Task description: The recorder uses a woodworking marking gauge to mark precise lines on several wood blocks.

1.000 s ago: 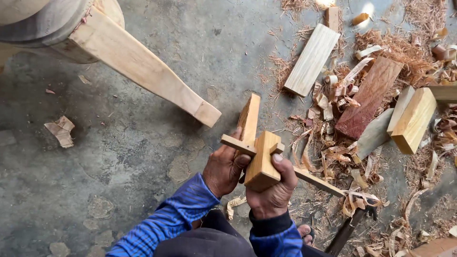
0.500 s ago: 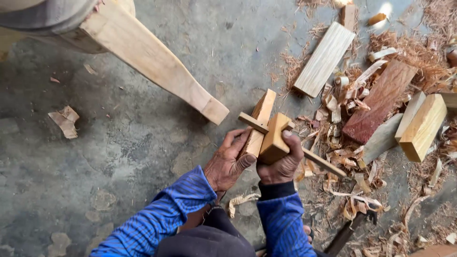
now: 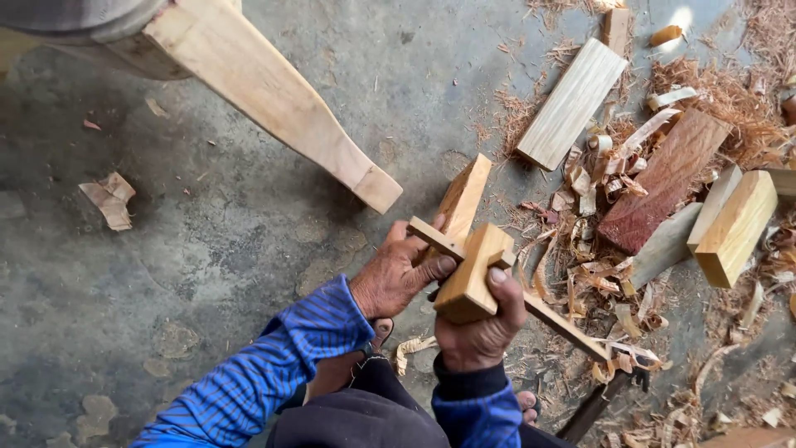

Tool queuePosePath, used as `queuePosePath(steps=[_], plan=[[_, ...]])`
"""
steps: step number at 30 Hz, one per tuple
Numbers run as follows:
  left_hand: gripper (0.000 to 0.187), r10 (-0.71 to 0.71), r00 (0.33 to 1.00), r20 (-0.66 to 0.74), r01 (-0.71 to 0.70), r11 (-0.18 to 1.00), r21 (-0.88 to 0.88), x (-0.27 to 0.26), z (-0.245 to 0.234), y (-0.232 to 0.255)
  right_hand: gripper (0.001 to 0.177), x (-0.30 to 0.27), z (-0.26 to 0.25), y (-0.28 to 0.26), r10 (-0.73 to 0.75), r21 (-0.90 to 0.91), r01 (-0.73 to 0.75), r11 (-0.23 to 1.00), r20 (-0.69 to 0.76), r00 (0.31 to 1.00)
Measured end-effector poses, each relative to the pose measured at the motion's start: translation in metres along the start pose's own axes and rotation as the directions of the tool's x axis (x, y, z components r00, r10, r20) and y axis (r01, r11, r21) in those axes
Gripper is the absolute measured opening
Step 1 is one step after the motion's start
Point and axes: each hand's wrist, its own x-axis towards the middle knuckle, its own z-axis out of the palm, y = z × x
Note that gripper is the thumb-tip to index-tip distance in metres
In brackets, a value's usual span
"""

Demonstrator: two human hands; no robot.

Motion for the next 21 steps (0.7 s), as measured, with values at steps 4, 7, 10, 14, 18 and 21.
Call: queuePosePath(steps=[4,7,10,14,18,21], plan=[[0.086,-0.111,0.993,0.042,0.112,0.994,-0.019,-0.005,0.009,0.001,0.047,0.028,-0.022,0.001,0.065,0.065,-0.071,0.995,0.081,0.995],[0.079,-0.094,0.995,0.024,0.094,0.996,-0.006,-0.001,0.003,-0.001,0.05,0.002,0.003,-0.003,0.009,0.015,-0.01,1.0,0.066,0.998],[0.078,-0.058,0.998,0.016,0.057,0.997,0.046,-0.006,0.004,-0.003,0.052,0.015,-0.001,0.0,0.014,0.05,-0.019,0.999,0.099,0.995],[0.09,-0.108,0.994,0.011,0.109,0.991,-0.08,-0.007,0.012,-0.007,0.047,0.027,-0.003,-0.006,-0.017,-0.011,0.019,1.0,0.175,0.984],[0.075,-0.069,0.997,0.037,0.068,0.997,0.041,-0.003,0.002,-0.008,0.05,0.012,-0.008,0.006,-0.04,0.035,0.039,0.999,0.037,0.998],[0.091,-0.1,0.992,0.077,0.1,0.995,0.01,-0.018,0.018,-0.015,0.043,0.06,-0.037,0.007,0.056,0.11,-0.069,0.992,0.121,0.991]])
